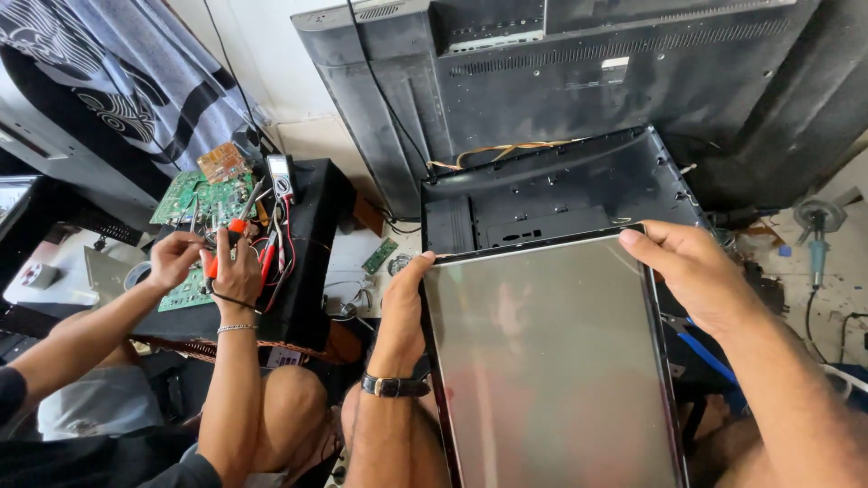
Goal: Disassembling and reassembling an LCD monitor, including handling the panel, backlight layers, and frame.
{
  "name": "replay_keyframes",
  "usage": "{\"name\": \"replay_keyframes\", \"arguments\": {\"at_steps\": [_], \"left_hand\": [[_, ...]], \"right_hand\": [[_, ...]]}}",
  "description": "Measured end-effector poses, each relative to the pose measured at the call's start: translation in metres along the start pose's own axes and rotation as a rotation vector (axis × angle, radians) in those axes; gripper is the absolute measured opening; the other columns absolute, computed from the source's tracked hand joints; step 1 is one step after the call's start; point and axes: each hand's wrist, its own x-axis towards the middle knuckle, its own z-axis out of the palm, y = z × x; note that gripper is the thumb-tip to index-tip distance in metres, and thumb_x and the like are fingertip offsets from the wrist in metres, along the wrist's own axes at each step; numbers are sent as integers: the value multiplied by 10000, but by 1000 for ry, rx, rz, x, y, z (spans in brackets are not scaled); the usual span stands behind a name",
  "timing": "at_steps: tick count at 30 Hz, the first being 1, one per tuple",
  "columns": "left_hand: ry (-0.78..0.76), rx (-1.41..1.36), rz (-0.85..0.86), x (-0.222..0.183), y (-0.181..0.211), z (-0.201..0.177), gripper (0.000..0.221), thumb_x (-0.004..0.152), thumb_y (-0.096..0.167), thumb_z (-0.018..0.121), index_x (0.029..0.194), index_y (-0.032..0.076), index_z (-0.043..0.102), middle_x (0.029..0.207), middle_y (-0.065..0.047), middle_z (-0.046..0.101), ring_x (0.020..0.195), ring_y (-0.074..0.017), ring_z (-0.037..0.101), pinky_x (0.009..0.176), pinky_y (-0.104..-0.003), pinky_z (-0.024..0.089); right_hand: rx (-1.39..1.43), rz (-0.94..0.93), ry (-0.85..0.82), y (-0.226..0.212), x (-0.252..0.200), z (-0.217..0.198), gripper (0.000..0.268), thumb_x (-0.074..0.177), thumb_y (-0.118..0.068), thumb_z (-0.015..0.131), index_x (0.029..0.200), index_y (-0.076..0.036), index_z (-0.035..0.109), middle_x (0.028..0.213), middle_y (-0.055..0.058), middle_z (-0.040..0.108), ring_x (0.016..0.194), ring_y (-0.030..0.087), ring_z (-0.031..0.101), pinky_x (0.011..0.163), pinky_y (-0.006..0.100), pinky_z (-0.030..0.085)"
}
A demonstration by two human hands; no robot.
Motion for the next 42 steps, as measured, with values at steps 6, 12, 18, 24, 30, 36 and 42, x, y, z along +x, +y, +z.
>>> {"name": "replay_keyframes", "arguments": {"at_steps": [6,12,18,24,30,36,42], "left_hand": [[-78,-107,118,16,-20,-13,257,952,239,651,947,-11,715,951,-69,661,869,-163,555,825,-279,424],[-109,-110,173,9,-17,-8,225,965,234,651,908,22,701,912,-26,632,836,-128,517,806,-258,400],[42,-180,43,-3,-2,1,343,946,267,626,1062,-43,714,1119,-95,699,1003,-183,594,925,-282,428],[21,-195,-70,-12,6,4,512,899,345,606,1244,-24,689,1336,-126,678,1188,-235,592,1069,-335,396],[-17,-193,-75,-15,4,4,584,860,408,606,1270,-3,663,1406,-149,636,1237,-270,565,1105,-381,373],[-55,-230,-63,-16,0,2,585,880,409,582,1292,0,654,1405,-149,639,1216,-264,571,1085,-373,380],[-22,-260,-68,-16,-1,3,569,873,405,600,1268,-3,649,1384,-159,637,1205,-272,570,1082,-384,386]], "right_hand": [[-83,-86,25,11,0,2,244,1028,-152,617,1042,71,716,815,42,604,687,90,442,610,226,358],[76,-24,36,10,1,-1,273,1023,-111,574,1130,106,701,1014,118,685,868,142,549,786,257,418],[297,53,81,20,11,-4,350,1102,-214,494,1107,88,671,1158,176,721,961,208,625,887,311,453],[492,213,66,31,15,-10,339,1094,-342,512,1189,-45,646,1163,111,705,954,214,629,852,344,455],[563,219,-29,38,13,-9,414,1102,-414,494,1183,-39,648,1157,123,694,910,217,600,822,361,452],[581,206,75,48,11,-4,417,1081,-462,535,1175,-72,644,1133,79,687,891,163,593,786,313,456],[488,266,187,25,-2,15,572,1046,-544,486,1219,-16,624,1227,150,663,1011,225,585,882,348,436]]}}
